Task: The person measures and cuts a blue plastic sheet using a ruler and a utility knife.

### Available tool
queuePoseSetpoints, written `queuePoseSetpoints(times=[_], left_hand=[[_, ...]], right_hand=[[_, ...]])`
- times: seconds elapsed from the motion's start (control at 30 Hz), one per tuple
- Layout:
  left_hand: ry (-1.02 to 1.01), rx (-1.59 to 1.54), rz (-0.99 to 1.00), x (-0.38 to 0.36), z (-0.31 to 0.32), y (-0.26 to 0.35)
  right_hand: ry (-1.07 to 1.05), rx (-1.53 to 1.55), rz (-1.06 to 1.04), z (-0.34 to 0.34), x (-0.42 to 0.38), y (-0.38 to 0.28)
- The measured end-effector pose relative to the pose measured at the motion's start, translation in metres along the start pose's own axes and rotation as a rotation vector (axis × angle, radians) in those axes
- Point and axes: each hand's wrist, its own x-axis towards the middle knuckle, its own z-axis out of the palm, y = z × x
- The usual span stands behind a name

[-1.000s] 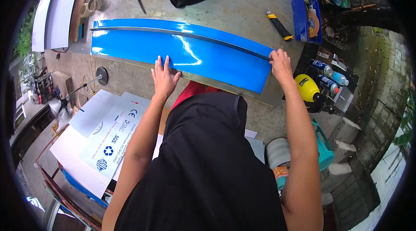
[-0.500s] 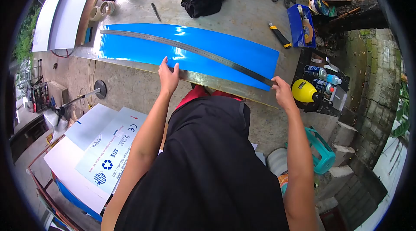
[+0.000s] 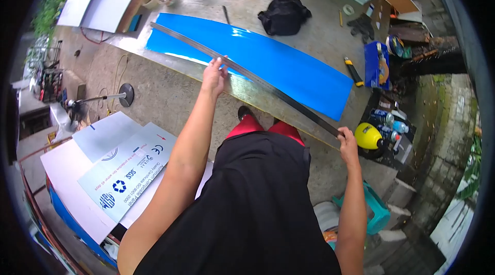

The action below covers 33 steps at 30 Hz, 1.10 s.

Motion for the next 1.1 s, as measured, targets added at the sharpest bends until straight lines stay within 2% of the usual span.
queuePoseSetpoints(times=[0.13,0.2,0.27,0.47,0.57,0.7,0.8,0.87,0.93,1.0,1.1], left_hand=[[0.018,-0.032,0.072,-0.01,0.014,0.007],[0.14,0.0,0.092,-0.025,0.031,0.015],[0.156,0.005,0.124,-0.038,0.038,0.018],[0.18,0.052,0.128,-0.036,0.028,-0.005],[0.251,0.126,0.083,-0.031,0.015,-0.023],[0.327,0.307,0.023,-0.03,0.004,-0.041],[0.284,0.441,-0.017,-0.027,-0.011,-0.047],[0.3,0.543,0.041,-0.033,-0.008,-0.046],[0.278,0.62,0.064,-0.033,-0.012,-0.045],[0.294,0.696,0.045,-0.033,-0.012,-0.041],[0.324,0.755,0.055,-0.035,-0.013,-0.038]], right_hand=[[0.0,0.033,-0.05,-0.004,0.015,0.023],[-0.077,0.073,-0.003,-0.011,0.026,0.027],[-0.088,0.094,-0.004,-0.018,0.038,0.032],[-0.159,0.171,0.016,-0.027,0.072,0.061],[-0.181,0.157,-0.038,-0.026,0.08,0.069],[-0.135,0.05,-0.044,-0.019,0.082,0.087],[-0.051,0.102,0.014,-0.013,0.082,0.082],[-0.058,0.043,0.051,-0.014,0.084,0.075],[-0.044,-0.11,-0.057,-0.015,0.085,0.069],[-0.05,-0.096,-0.031,-0.011,0.084,0.068],[0.069,-0.173,-0.157,-0.003,0.084,0.071]])
